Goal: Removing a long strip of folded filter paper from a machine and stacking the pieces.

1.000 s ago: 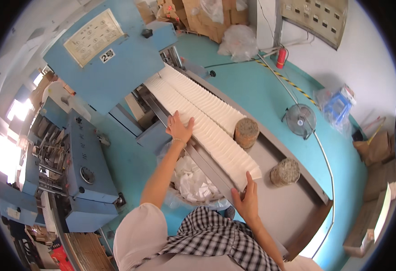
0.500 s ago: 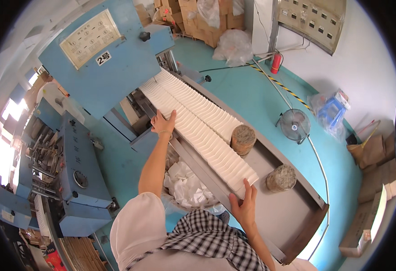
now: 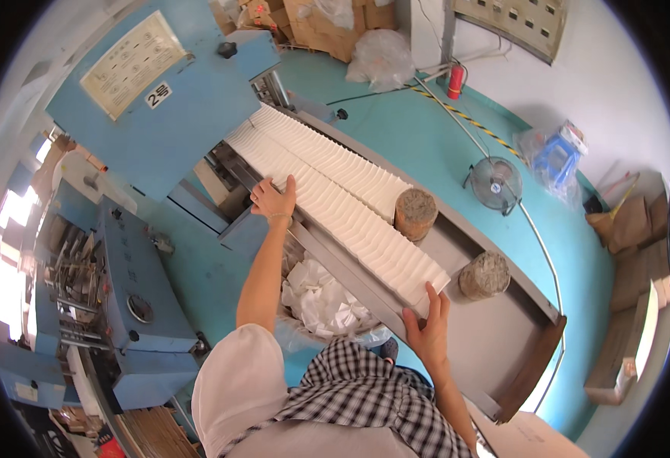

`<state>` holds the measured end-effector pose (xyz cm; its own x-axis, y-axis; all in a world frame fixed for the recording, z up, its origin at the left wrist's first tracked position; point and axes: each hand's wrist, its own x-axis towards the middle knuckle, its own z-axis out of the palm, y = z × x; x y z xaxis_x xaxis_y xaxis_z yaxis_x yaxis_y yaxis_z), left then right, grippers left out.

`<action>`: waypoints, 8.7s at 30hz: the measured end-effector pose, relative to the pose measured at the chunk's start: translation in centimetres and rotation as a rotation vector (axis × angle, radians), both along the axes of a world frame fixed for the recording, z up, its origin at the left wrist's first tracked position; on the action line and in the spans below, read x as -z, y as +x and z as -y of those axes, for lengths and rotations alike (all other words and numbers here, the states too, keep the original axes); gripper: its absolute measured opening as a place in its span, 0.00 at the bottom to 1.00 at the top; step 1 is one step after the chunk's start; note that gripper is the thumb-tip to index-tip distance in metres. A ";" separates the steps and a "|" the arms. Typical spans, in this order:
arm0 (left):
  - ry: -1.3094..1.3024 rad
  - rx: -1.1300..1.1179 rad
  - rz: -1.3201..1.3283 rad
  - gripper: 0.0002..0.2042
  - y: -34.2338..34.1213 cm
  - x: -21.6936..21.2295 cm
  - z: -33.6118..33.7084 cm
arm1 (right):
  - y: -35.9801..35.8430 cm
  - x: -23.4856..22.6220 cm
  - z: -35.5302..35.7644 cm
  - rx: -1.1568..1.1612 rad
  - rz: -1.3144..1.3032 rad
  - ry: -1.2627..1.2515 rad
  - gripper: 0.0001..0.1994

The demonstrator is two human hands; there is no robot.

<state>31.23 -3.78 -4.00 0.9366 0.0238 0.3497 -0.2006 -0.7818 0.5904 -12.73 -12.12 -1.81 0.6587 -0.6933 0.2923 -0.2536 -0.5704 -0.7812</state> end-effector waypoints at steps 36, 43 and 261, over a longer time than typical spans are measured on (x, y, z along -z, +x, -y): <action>0.189 0.850 0.044 0.25 -1.1 -2.2 -0.2 | 3.3 -1.6 2.6 0.272 -0.228 -0.082 0.41; 0.685 0.856 -0.363 0.24 -1.1 -9.8 6.0 | 2.1 -5.4 9.9 0.017 -0.424 0.232 0.43; 1.192 3.665 0.075 0.43 -107.7 -9.8 20.6 | -56.3 -5.3 -11.5 2.076 1.045 0.699 0.19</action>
